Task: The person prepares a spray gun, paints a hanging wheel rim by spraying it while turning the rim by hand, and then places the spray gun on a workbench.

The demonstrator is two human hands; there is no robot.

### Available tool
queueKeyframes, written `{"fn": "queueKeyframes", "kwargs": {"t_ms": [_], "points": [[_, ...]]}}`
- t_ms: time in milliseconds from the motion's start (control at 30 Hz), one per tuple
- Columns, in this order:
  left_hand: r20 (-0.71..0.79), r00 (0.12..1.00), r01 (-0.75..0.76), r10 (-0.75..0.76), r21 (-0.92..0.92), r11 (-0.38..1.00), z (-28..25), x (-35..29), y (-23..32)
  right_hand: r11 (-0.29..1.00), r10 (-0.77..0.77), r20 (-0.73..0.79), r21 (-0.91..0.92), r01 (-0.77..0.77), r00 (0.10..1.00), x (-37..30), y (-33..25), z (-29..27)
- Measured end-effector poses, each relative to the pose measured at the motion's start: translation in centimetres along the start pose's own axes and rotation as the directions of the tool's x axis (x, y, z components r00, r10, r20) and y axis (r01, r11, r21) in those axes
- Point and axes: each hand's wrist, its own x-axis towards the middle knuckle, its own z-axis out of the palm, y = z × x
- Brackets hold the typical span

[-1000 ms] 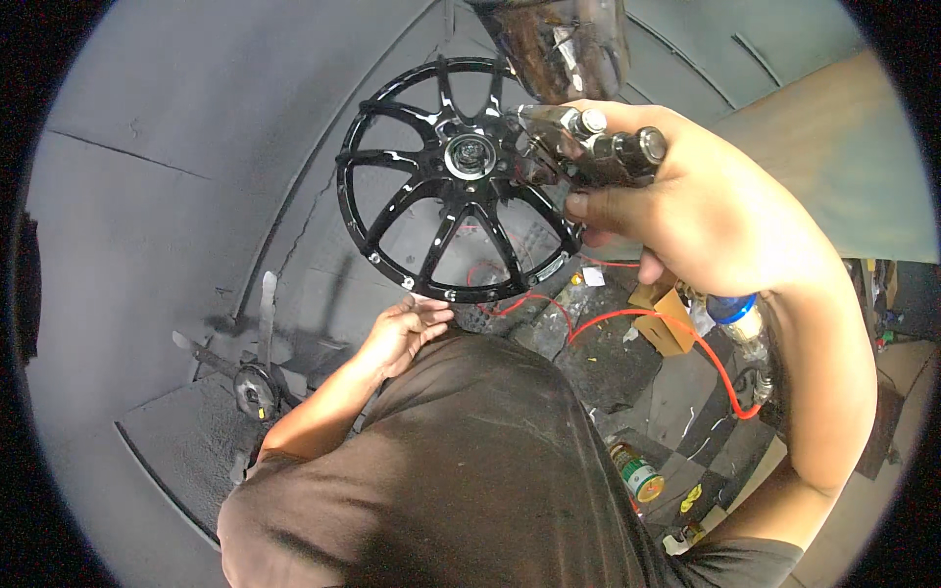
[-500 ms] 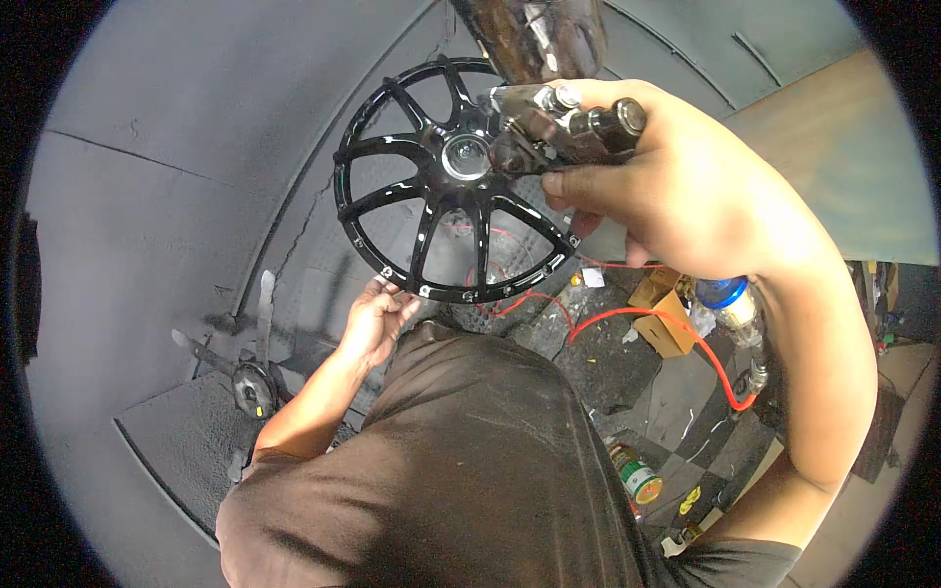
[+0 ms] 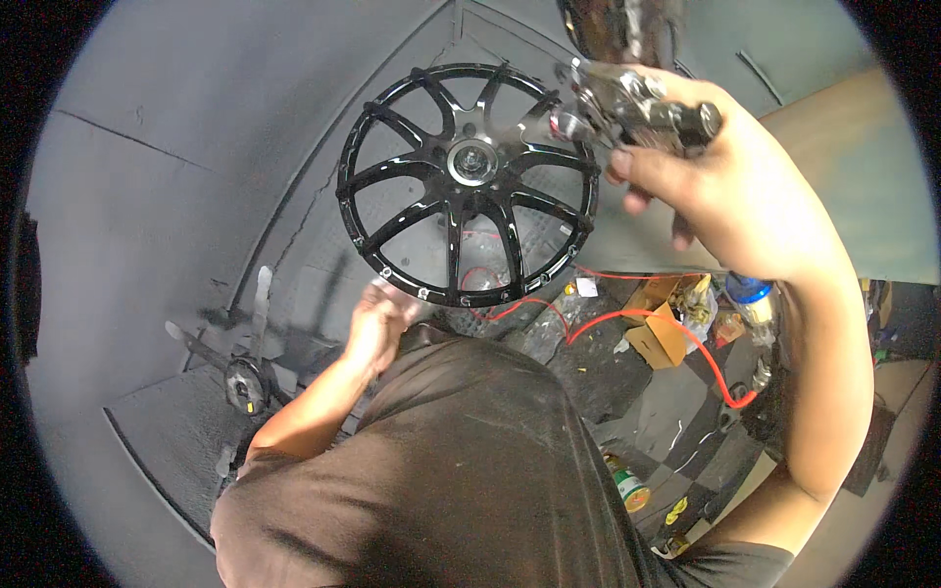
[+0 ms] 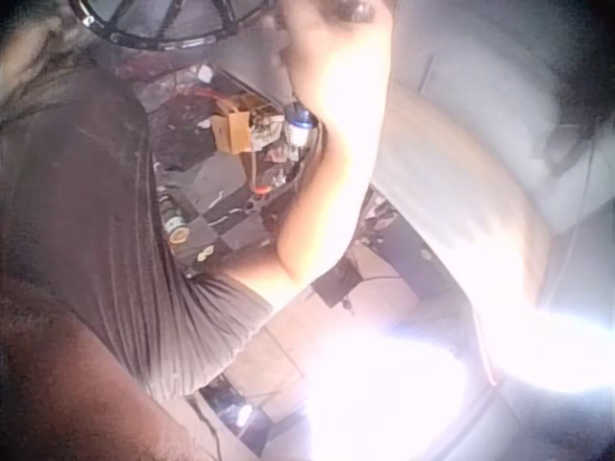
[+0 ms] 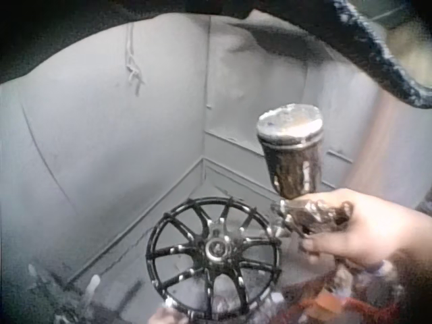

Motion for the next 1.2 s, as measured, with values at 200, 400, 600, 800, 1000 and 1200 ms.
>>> {"fn": "queueKeyframes", "kwargs": {"t_ms": [200, 400, 600, 800, 1000, 1200], "points": [[0.068, 0.991, -0.123, 0.115, 0.122, 0.985, -1.6, 1.5, 2.4, 0.980, 0.171, 0.074, 0.087, -0.177, 0.982, -2.7, 0.8, -0.1], [0.002, 1.000, 0.001, -0.001, 0.164, 0.986, 0.4, -0.2, 1.0, 0.964, 0.030, 0.132, 0.259, -0.064, 0.991, -3.0, 0.8, 0.3], [0.202, 0.944, 0.167, -0.261, 0.389, 0.906, 1.6, -2.1, -0.3, 0.995, 0.033, -0.102, 0.092, -0.023, 0.994, -3.3, 2.1, -0.4], [0.010, 1.000, 0.002, -0.002, 0.047, 0.999, 0.2, -0.2, 0.1, 0.971, 0.123, 0.082, 0.198, -0.137, 0.989, -4.6, 3.1, -0.9], [-0.038, 0.979, -0.200, 0.198, -0.056, 0.978, -0.8, 1.3, 3.4, 0.976, 0.003, -0.032, 0.220, 0.005, 0.999, -4.9, 2.5, 0.0], [-0.023, 0.997, -0.074, 0.072, -0.115, 0.991, 0.7, -0.3, 2.6, 0.983, 0.064, -0.047, 0.173, -0.055, 0.997, -5.2, 3.3, -1.0]]}}
